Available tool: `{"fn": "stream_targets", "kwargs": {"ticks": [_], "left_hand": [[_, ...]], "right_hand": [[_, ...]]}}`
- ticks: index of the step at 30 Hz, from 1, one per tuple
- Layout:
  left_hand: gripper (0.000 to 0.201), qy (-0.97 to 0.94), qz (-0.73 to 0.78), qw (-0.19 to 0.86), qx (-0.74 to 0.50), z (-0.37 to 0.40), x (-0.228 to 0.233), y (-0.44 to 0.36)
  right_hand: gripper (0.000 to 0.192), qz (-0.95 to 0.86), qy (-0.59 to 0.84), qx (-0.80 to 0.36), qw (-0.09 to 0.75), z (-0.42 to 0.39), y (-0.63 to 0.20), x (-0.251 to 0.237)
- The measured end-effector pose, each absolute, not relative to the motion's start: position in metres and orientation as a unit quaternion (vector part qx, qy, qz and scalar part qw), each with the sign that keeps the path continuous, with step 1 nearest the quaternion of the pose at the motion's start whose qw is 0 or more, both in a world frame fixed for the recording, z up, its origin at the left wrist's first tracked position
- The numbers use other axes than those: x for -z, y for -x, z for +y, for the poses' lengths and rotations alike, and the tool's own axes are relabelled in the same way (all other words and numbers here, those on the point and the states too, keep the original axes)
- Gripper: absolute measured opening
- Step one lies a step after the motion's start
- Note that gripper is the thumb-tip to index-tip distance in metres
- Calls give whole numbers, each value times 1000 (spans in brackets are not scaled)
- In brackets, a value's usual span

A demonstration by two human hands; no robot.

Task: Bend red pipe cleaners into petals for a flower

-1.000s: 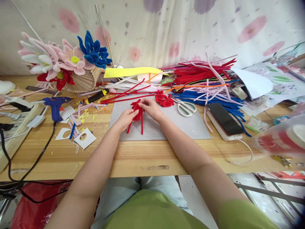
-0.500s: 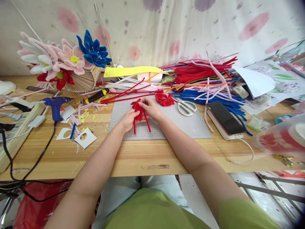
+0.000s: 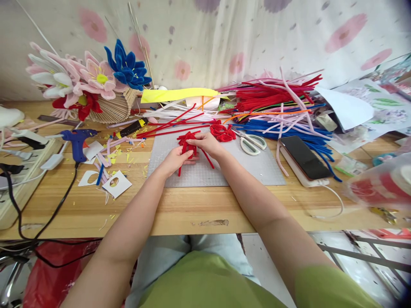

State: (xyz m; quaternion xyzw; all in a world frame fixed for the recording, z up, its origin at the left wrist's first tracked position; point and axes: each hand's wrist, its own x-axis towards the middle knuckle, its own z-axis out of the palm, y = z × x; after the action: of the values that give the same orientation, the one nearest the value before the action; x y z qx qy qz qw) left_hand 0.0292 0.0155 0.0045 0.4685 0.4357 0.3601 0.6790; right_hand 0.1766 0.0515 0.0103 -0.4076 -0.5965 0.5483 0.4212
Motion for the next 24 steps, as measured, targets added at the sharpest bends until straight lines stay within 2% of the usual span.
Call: {"fn": "stream_targets", "kwargs": {"ticks": [9,15,24], "left_hand": [[19,-479,404,697,-349,21,-4,-24],[30,-500,422,664,-362,19,0,-28],[20,-458,387,723,-341,18,-6,-25]], "right_hand": [[37,-514,395,-630,427,53,-176,-3],[36,-548,415,-586,429,52,-175,-7],[40,-530,391,-622,424,51,-176,-6]]}}
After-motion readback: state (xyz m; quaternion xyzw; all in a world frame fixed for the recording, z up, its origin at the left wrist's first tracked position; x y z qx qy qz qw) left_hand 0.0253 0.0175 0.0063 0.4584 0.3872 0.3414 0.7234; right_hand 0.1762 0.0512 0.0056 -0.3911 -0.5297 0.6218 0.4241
